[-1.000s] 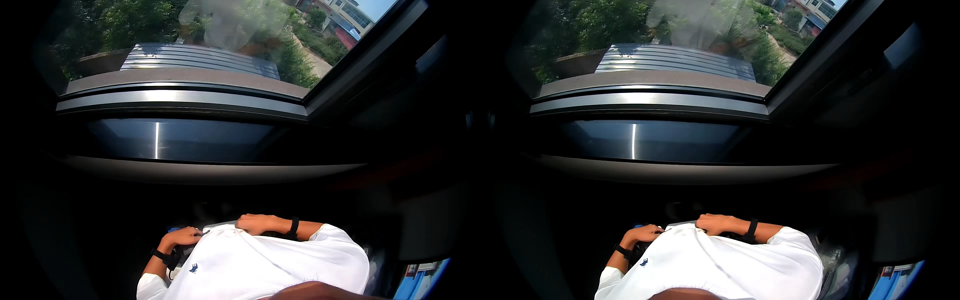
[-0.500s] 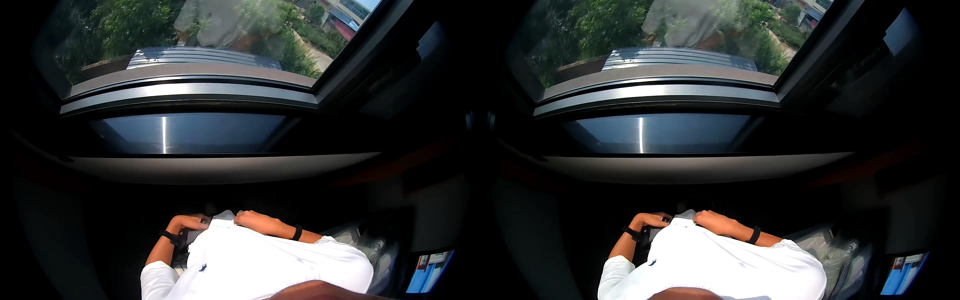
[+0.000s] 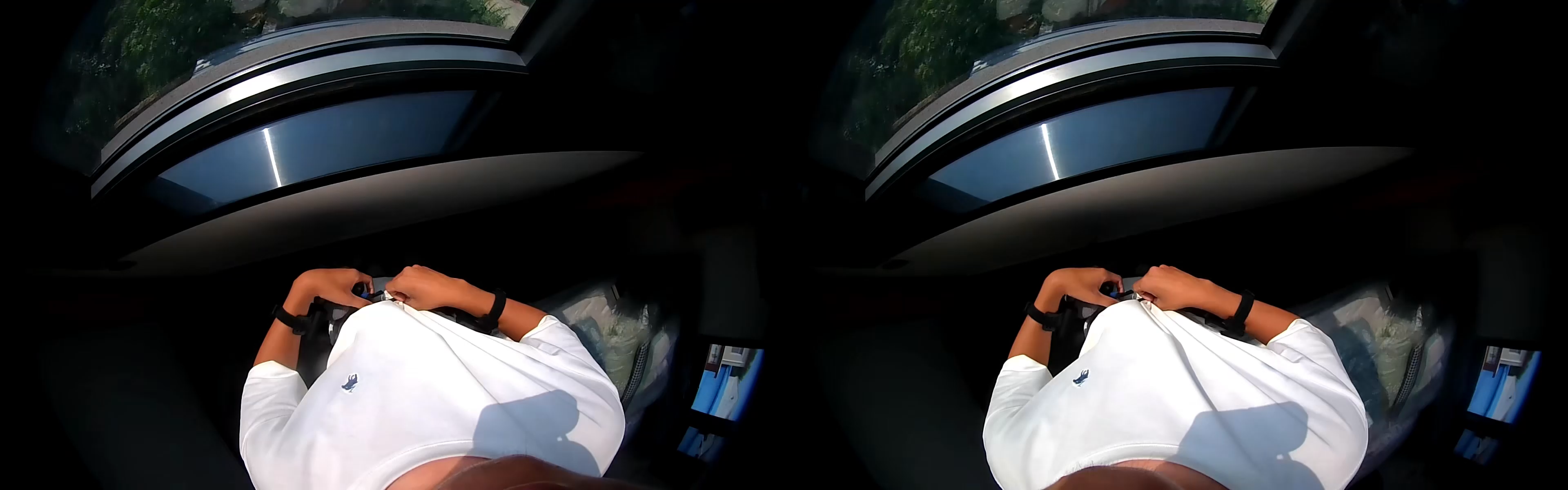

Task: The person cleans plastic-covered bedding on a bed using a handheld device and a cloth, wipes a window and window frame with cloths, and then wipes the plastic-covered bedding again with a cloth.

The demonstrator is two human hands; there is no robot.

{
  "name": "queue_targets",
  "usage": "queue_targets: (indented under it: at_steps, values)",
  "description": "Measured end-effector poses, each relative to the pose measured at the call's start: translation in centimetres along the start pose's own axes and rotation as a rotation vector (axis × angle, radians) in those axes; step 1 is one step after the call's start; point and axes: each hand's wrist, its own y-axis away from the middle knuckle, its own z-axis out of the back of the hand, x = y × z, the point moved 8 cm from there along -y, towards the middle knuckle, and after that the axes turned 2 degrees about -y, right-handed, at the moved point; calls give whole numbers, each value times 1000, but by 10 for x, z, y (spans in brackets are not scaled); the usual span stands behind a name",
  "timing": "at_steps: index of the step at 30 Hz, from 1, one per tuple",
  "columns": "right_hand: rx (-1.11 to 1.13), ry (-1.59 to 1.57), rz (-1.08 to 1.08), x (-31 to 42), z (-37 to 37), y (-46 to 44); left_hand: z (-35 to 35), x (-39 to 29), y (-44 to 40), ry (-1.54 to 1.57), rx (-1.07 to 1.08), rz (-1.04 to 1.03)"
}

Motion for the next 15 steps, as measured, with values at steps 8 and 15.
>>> queue_targets:
  at_steps: [8,15]
  values:
    - [-331,-293,96,27,25,42,76,-154,55,186,-492,-505]
    - [-447,-121,56,64,55,19,86,-187,126,-78,-1465,-950]
